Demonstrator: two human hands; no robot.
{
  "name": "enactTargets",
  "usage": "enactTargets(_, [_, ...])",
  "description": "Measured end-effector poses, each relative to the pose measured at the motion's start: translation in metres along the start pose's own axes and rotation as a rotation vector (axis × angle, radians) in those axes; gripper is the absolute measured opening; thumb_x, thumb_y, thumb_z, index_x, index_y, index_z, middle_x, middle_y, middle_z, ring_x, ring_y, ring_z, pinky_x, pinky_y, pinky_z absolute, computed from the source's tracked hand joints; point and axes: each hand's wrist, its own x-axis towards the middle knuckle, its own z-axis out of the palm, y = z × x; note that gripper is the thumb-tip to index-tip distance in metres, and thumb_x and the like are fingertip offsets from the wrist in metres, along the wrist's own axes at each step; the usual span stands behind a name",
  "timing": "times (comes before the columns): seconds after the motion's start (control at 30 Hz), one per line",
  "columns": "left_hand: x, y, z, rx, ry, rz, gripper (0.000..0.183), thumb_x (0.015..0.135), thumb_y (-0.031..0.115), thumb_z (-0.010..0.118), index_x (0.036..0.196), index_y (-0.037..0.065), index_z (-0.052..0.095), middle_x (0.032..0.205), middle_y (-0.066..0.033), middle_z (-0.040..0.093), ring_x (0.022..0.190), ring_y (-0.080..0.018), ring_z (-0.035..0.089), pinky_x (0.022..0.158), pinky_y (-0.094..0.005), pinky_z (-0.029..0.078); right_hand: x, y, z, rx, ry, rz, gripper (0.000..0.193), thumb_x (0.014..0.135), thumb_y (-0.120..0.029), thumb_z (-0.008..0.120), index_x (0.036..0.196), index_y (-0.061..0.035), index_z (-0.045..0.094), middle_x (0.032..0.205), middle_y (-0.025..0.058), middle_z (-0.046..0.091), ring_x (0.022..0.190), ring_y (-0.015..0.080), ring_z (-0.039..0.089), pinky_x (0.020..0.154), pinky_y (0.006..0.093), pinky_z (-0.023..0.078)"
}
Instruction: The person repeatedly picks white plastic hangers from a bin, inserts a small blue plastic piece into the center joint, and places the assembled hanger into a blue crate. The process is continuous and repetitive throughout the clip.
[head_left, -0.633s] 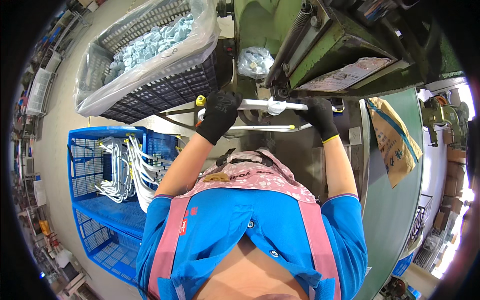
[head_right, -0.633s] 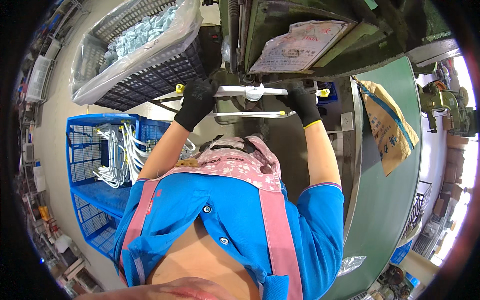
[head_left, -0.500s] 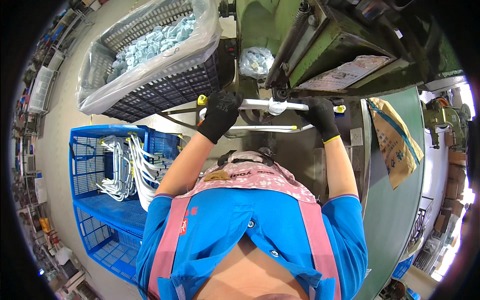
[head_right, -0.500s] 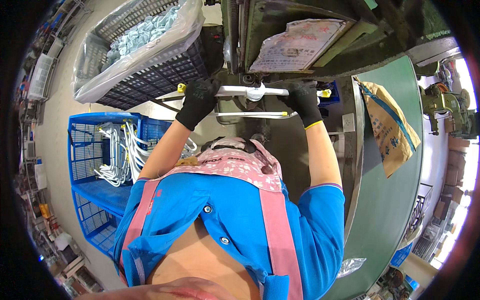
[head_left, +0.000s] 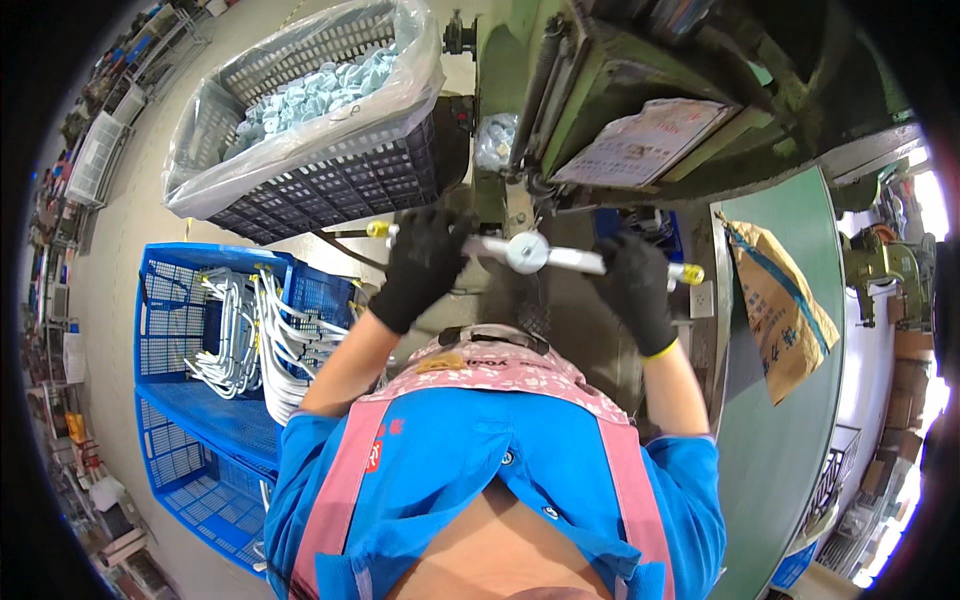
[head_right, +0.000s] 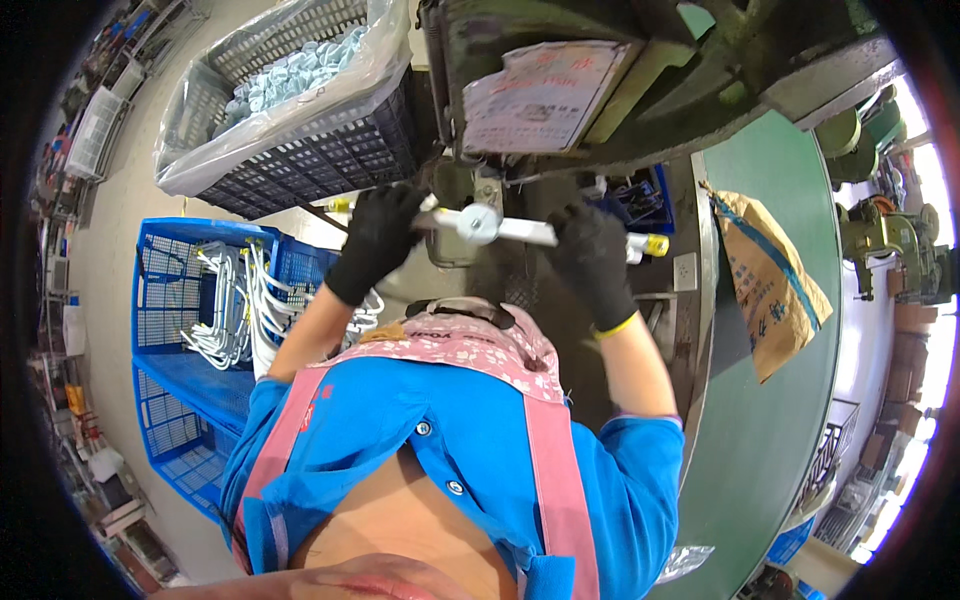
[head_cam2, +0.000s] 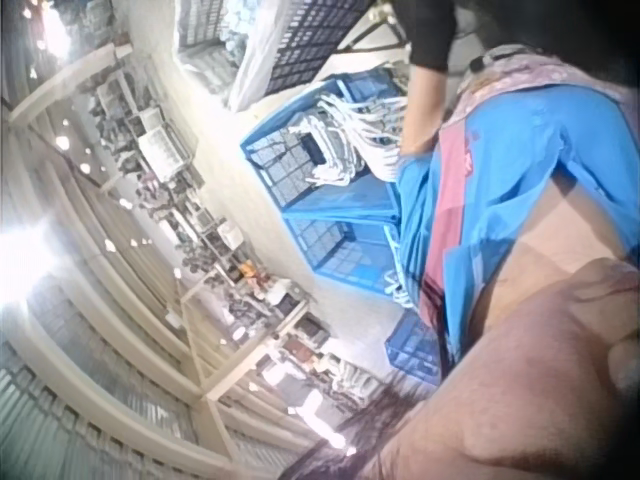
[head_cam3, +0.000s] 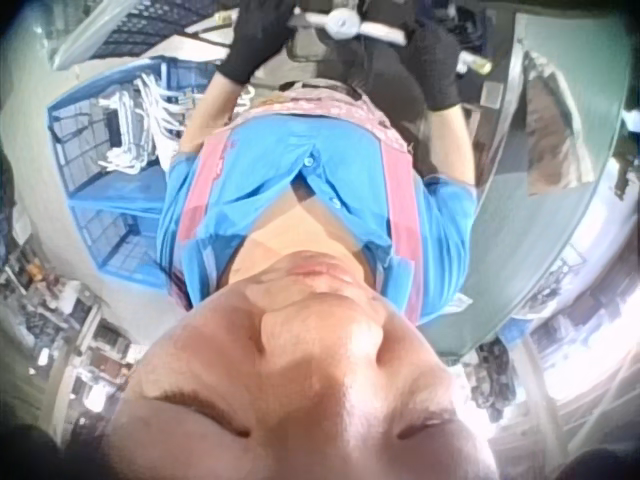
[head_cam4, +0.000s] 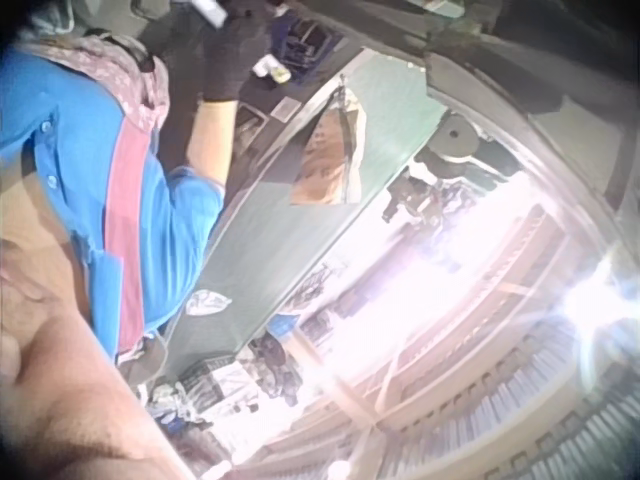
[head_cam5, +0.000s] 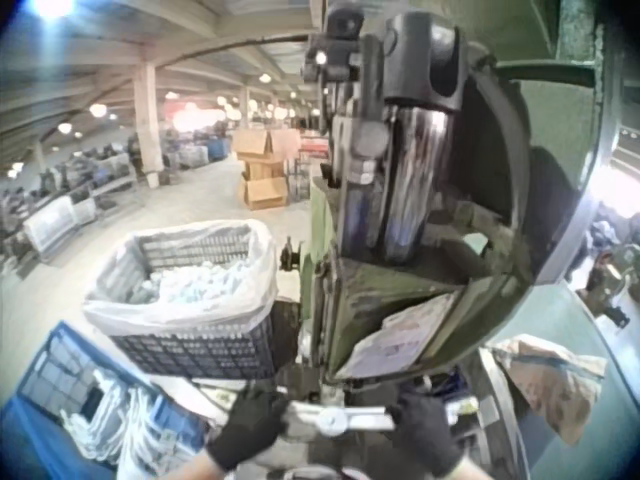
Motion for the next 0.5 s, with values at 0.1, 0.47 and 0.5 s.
enactTargets(0.1, [-0.003, 0.051, 0.021, -0.189, 0.032, 0.102, 0.060, 0.068, 0.018, 0.072, 0.123, 0.006, 0.051, 0.122, -0.0157, 0.052, 0.113, -0.0338, 0.049, 0.097, -0.0470, 0.037, 0.007, -0.027, -0.008, 0.066, -0.075, -0.043, 0.025, 0.064, -0.023, 0.073, 0.083, -0.0104, 0.062, 0.080, 0.0096, 0.058, 0.075, 0.0319, 0.058, 0.064, 0.0429, 0.046])
enactTargets(0.47, [0.003, 0.095, 0.072, -0.346, 0.146, -0.296, 0.027, 0.065, 0.007, 0.065, 0.092, 0.010, 0.067, 0.083, -0.0117, 0.066, 0.076, -0.0335, 0.061, 0.069, -0.0413, 0.047, -0.092, 0.019, -0.021, 0.874, -0.311, -0.165, 0.025, 0.078, -0.016, 0.066, 0.100, -0.0036, 0.066, 0.097, 0.0113, 0.067, 0.079, 0.0269, 0.065, 0.071, 0.0364, 0.051])
enactTargets(0.5, [0.001, 0.094, 0.067, -0.349, 0.163, -0.250, 0.028, 0.062, 0.007, 0.067, 0.090, 0.009, 0.067, 0.083, -0.0109, 0.066, 0.079, -0.0328, 0.061, 0.069, -0.0416, 0.048, -0.115, 0.034, -0.010, 0.992, -0.510, 0.064, 0.024, 0.083, -0.016, 0.064, 0.103, -0.0020, 0.066, 0.098, 0.0127, 0.067, 0.081, 0.0275, 0.065, 0.072, 0.0354, 0.051])
